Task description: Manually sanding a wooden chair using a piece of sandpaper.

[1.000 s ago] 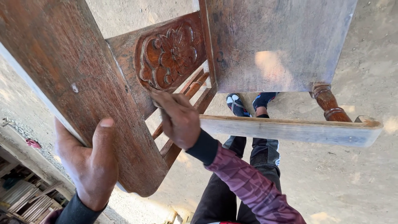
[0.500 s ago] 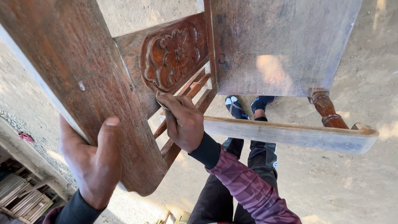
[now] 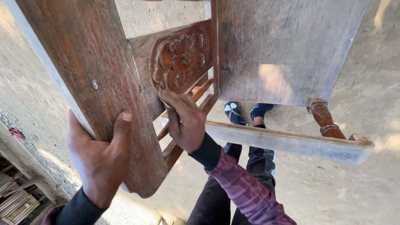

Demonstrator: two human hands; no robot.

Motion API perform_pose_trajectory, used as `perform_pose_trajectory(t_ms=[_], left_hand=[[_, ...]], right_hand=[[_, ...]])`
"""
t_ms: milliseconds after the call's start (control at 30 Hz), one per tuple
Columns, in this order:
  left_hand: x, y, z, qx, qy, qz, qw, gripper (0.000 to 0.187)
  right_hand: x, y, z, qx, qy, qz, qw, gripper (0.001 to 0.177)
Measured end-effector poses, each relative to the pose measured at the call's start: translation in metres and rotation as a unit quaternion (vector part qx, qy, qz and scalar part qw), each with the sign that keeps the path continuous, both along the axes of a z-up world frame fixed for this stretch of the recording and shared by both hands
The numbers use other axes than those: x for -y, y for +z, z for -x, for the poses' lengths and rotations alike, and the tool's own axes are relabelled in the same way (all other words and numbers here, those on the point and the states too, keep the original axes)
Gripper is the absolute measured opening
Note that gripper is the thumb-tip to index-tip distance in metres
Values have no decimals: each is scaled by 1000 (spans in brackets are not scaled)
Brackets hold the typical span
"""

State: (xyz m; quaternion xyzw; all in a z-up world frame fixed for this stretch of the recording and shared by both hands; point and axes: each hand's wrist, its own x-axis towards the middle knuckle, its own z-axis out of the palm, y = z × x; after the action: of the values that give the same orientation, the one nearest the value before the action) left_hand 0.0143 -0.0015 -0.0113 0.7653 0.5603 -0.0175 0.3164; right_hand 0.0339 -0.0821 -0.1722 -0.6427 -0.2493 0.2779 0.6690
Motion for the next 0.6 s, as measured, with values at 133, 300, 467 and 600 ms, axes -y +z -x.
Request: perform_pose_trajectory(t_ms=[133,300,467,600], left_hand=[[0,0,-1,-7,-19,-7,1000,43],[3,2,3,-16,-7,-5,1000,39],[2,-1,6,13,-14,-2,1000,36],[3,2,0,-17,2,7,1000,36]], right_hand=[[-5,8,-8,15,-7,18,1000,33],[4,6,-1,-13,15,14,1000,37],[-10,17,-12,11,-8,24,1000,32],[6,12,-7,-24,26,21,999,36]])
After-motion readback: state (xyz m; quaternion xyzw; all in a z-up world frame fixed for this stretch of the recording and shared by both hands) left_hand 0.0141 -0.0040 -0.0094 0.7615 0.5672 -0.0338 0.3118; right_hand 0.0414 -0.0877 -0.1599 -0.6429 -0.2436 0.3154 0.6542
